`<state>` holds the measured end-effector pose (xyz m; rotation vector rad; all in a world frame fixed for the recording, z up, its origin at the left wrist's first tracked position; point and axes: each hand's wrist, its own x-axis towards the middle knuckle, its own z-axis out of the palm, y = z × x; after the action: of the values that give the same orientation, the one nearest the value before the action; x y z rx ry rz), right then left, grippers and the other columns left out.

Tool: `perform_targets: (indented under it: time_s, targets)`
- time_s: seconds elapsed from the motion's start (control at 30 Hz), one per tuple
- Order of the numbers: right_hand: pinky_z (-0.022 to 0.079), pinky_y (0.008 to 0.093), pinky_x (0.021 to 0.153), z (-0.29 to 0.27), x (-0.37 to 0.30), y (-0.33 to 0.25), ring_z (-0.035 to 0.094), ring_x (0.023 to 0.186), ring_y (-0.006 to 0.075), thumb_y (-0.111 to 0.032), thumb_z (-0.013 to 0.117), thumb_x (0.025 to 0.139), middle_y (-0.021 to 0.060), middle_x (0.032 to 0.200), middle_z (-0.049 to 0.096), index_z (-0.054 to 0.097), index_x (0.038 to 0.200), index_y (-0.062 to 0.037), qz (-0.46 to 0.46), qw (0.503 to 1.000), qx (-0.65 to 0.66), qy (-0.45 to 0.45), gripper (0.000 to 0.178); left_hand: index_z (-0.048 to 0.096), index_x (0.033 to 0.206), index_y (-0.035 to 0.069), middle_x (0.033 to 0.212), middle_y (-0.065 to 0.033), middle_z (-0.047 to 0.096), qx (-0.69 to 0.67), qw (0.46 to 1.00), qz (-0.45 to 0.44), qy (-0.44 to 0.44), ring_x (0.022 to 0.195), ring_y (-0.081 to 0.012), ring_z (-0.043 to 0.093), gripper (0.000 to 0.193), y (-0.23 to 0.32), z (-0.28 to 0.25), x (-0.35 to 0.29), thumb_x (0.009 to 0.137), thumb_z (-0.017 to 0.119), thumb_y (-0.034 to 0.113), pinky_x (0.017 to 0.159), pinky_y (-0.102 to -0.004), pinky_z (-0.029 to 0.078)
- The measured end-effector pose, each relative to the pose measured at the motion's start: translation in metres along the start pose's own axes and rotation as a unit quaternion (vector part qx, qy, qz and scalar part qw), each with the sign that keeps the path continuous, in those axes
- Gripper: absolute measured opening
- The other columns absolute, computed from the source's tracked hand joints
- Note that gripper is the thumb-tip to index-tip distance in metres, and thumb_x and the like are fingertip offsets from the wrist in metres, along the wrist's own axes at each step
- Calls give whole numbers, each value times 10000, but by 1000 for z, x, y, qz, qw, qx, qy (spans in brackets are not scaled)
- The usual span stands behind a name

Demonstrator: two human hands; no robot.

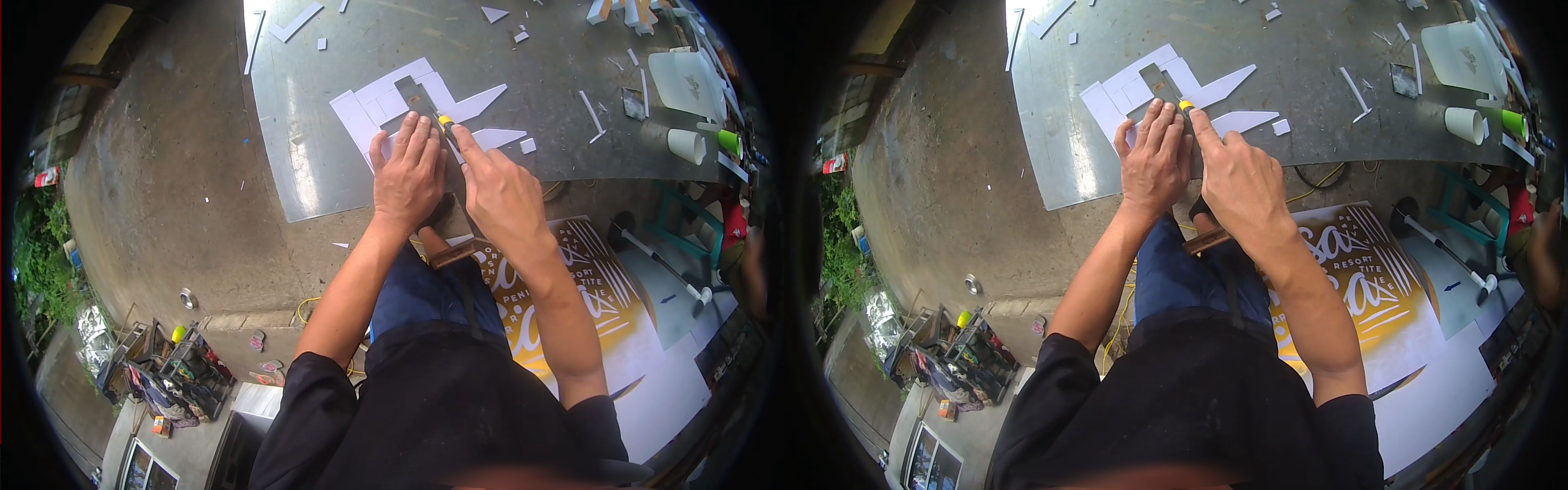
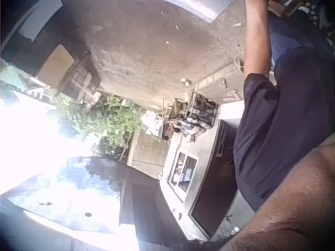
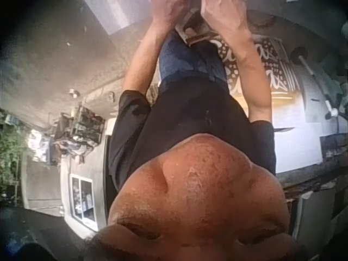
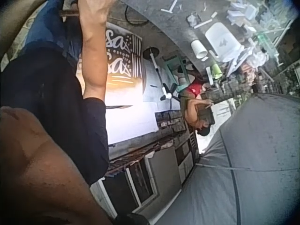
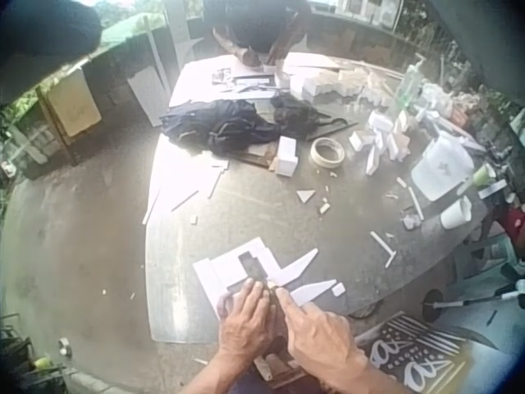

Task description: Cutting out a sign letter from foam board using a utility knife and square.

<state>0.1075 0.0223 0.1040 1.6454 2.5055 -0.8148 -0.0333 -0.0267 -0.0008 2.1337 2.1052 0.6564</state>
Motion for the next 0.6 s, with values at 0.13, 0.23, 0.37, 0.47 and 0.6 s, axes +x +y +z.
perform_targets:
  time_s: [0.13, 0.23, 0.37, 0.47, 0.6]
  targets:
    - [572, 498, 685, 0, -4, -1, 704, 770, 410, -104, 576, 951, 189, 882, 680, 514, 1478, -126, -2, 1000, -10, -4, 530, 676, 1236, 67, 1350, -80, 657, 2, 1000, -2, 0, 1369, -209, 543, 332, 1, -1, 1, 945, 644, 224, 1157, -476, 236]
    - [591, 488, 690, -1, -8, 0, 720, 780, 405, -81, 559, 924, 202, 903, 678, 490, 1495, -106, -8, 1000, -16, -17, 576, 678, 1232, 67, 1344, -80, 660, 4, 1000, -3, -1, 1366, -211, 545, 329, 1, -1, 0, 947, 642, 227, 1156, -476, 237]
    - [594, 478, 702, 2, -10, 1, 723, 789, 401, -75, 552, 912, 206, 920, 678, 489, 1499, -96, -14, 1000, -22, -15, 590, 680, 1202, 77, 1364, -75, 644, 3, 1000, -2, 6, 1378, -215, 525, 312, 1, 2, -1, 943, 629, 244, 1130, -526, 272]
    - [555, 500, 672, 5, -12, 2, 690, 748, 398, -131, 592, 982, 165, 873, 663, 524, 1478, -152, -7, 1000, -22, 7, 501, 680, 1215, 75, 1360, -77, 648, 4, 1000, -3, 2, 1375, -213, 531, 319, 3, 0, 0, 941, 638, 234, 1140, -503, 259]
    - [557, 499, 672, 4, -11, 2, 690, 745, 396, -130, 591, 982, 163, 876, 661, 517, 1485, -156, -6, 1000, -24, 0, 509, 678, 1232, 74, 1357, -79, 652, 5, 1000, -6, -4, 1373, -212, 537, 336, 1, 0, 0, 933, 655, 226, 1149, -482, 247]
